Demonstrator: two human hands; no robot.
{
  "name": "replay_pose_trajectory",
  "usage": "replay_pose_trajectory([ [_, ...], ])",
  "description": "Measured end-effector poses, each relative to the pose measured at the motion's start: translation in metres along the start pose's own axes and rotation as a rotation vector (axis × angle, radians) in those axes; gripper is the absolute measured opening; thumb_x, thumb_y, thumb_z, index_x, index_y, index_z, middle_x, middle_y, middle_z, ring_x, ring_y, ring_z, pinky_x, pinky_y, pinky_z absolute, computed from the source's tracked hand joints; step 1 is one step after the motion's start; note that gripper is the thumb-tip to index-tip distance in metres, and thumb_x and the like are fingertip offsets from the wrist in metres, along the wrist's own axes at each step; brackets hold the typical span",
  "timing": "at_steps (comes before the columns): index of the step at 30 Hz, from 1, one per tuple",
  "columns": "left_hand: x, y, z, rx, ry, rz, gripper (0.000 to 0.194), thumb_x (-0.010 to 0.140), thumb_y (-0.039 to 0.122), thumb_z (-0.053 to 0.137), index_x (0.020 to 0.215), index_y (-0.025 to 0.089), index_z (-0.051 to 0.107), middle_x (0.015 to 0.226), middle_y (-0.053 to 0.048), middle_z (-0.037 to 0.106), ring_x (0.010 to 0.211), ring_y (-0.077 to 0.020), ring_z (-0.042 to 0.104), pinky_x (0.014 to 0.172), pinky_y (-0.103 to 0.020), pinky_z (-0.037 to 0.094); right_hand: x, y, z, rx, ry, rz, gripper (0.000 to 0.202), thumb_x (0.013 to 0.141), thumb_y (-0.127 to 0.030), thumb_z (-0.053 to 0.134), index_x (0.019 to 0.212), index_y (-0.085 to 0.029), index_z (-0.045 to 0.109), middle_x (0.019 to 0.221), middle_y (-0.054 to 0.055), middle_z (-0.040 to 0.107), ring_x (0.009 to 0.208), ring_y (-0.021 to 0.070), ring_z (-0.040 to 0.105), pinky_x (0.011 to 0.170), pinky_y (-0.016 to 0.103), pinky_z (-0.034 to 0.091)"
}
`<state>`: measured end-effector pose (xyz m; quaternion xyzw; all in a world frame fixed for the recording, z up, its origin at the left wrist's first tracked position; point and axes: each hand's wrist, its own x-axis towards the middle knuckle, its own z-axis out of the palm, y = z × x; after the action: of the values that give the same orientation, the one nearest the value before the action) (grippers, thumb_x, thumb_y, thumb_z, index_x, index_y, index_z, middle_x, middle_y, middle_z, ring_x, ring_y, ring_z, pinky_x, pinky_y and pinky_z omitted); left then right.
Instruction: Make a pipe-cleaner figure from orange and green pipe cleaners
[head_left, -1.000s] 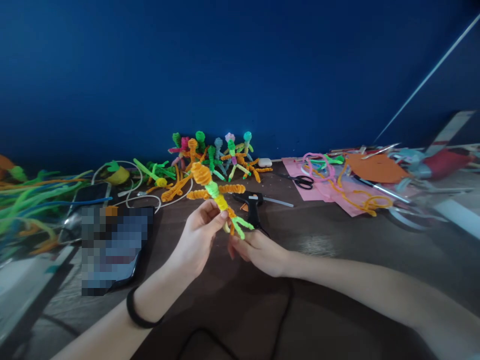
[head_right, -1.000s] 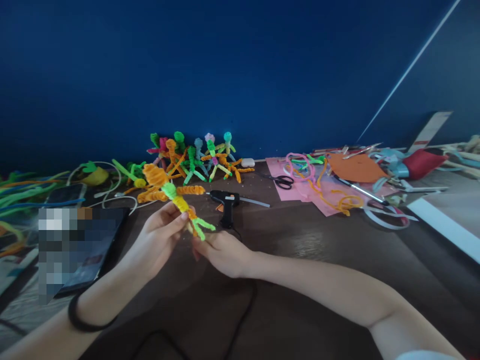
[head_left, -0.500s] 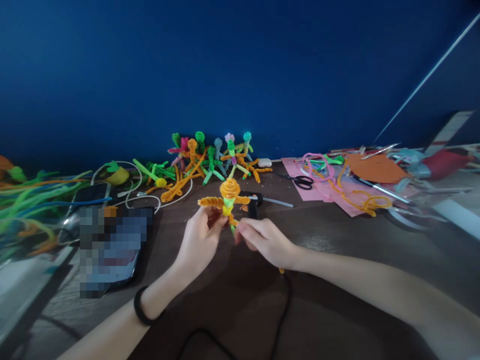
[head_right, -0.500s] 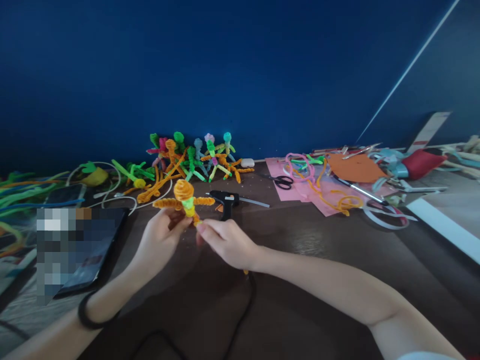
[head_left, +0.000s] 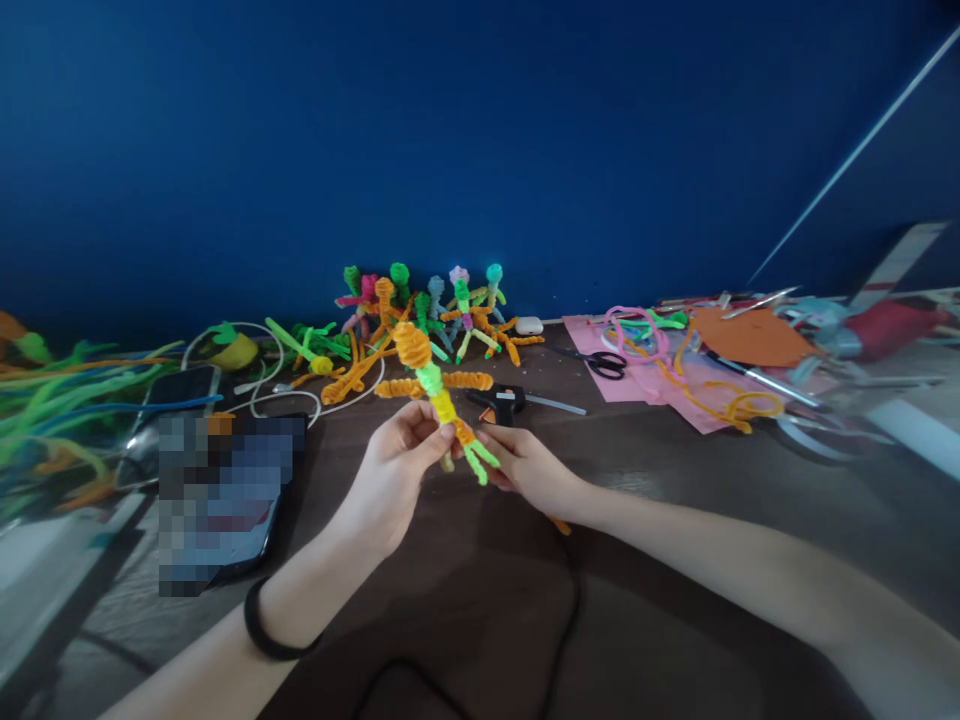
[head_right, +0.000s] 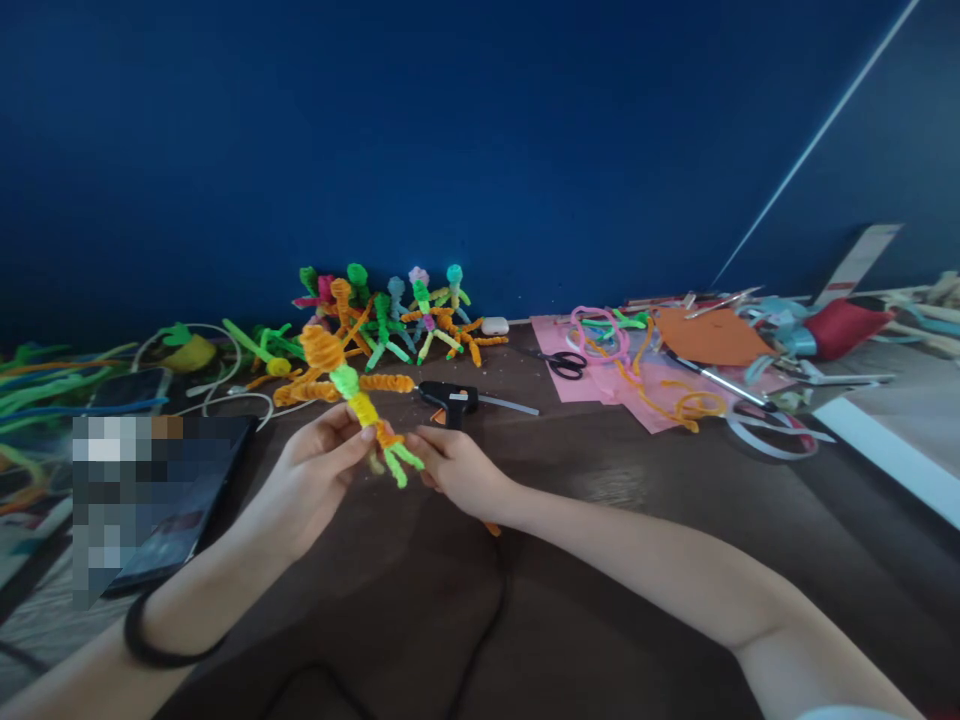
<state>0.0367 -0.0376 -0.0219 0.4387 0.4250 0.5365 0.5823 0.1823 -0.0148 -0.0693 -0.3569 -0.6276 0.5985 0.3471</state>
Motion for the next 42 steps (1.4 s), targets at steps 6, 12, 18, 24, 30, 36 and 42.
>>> replay_pose_trajectory([
  [6, -0.001, 0.0, 0.004, -0.031, 0.04, -0.01, 0.011, 0.068, 0.017, 0.064, 0.073, 0.016, 0.054, 0.068, 0.001, 0.058, 0.056, -0.0097, 0.053, 0.048, -0.02, 0.043, -0.01, -0.001, 0.011, -0.113, -0.146, 0.001, 0.041, 0.088, -0.048, 0.031, 0.068, -0.015, 0.046, 0.049, -0.006, 0.036, 0.043, 0.0044, 0.031, 0.043, 0.018, 0.027],
  [12, 0.0, -0.002, 0.005, 0.178, 0.144, 0.053, 0.01, 0.071, 0.016, 0.06, 0.072, 0.018, 0.051, 0.066, 0.003, 0.059, 0.058, -0.0087, 0.056, 0.059, -0.02, 0.046, -0.018, -0.012, 0.019, -0.087, -0.326, 0.03, 0.047, 0.089, -0.048, 0.028, 0.057, -0.015, 0.039, 0.047, -0.005, 0.036, 0.043, 0.0043, 0.031, 0.043, 0.019, 0.027],
  [18, 0.004, -0.008, -0.003, 0.529, 0.165, 0.207, 0.008, 0.071, 0.022, 0.059, 0.075, 0.017, 0.053, 0.071, -0.003, 0.066, 0.069, -0.0181, 0.063, 0.063, -0.027, 0.047, -0.02, -0.015, 0.017, 0.026, -0.374, 0.051, 0.041, 0.087, -0.049, 0.033, 0.063, -0.017, 0.035, 0.046, -0.009, 0.031, 0.04, 0.0022, 0.024, 0.039, 0.017, 0.022],
  [24, 0.007, -0.017, -0.014, 0.834, 0.163, 0.349, 0.011, 0.076, 0.03, 0.052, 0.079, 0.019, 0.052, 0.073, -0.002, 0.065, 0.067, -0.0178, 0.062, 0.06, -0.027, 0.045, -0.02, -0.024, 0.013, 0.11, -0.437, 0.201, 0.041, 0.086, -0.054, 0.03, 0.073, -0.016, 0.04, 0.038, -0.011, 0.029, 0.034, 0.003, 0.02, 0.035, 0.017, 0.018],
  [30, 0.007, -0.012, -0.013, 0.954, 0.158, 0.393, 0.005, 0.076, 0.023, 0.051, 0.074, 0.019, 0.051, 0.065, 0.002, 0.059, 0.061, -0.014, 0.057, 0.057, -0.024, 0.042, -0.016, -0.021, 0.009, 0.159, -0.311, 0.127, 0.035, 0.089, -0.042, 0.031, 0.077, -0.014, 0.048, 0.035, -0.011, 0.029, 0.031, 0.0031, 0.02, 0.034, 0.017, 0.017],
  [36, 0.012, -0.014, -0.018, 0.842, 0.113, 0.374, 0.006, 0.075, 0.024, 0.053, 0.077, 0.018, 0.053, 0.071, 0.0, 0.061, 0.066, -0.0147, 0.058, 0.061, -0.025, 0.042, -0.003, -0.011, -0.001, 0.137, -0.041, -0.064, 0.03, 0.088, -0.033, 0.036, 0.073, -0.012, 0.052, 0.037, -0.01, 0.03, 0.034, 0.0024, 0.021, 0.037, 0.018, 0.018],
  [42, 0.011, -0.006, -0.01, 0.401, 0.154, 0.205, 0.012, 0.067, 0.021, 0.064, 0.07, 0.016, 0.054, 0.067, 0.002, 0.059, 0.062, -0.0104, 0.056, 0.057, -0.02, 0.042, 0.004, -0.003, -0.006, 0.235, 0.025, -0.032, 0.026, 0.084, -0.034, 0.044, 0.067, -0.015, 0.047, 0.039, -0.01, 0.029, 0.035, 0.0025, 0.021, 0.035, 0.017, 0.015],
])
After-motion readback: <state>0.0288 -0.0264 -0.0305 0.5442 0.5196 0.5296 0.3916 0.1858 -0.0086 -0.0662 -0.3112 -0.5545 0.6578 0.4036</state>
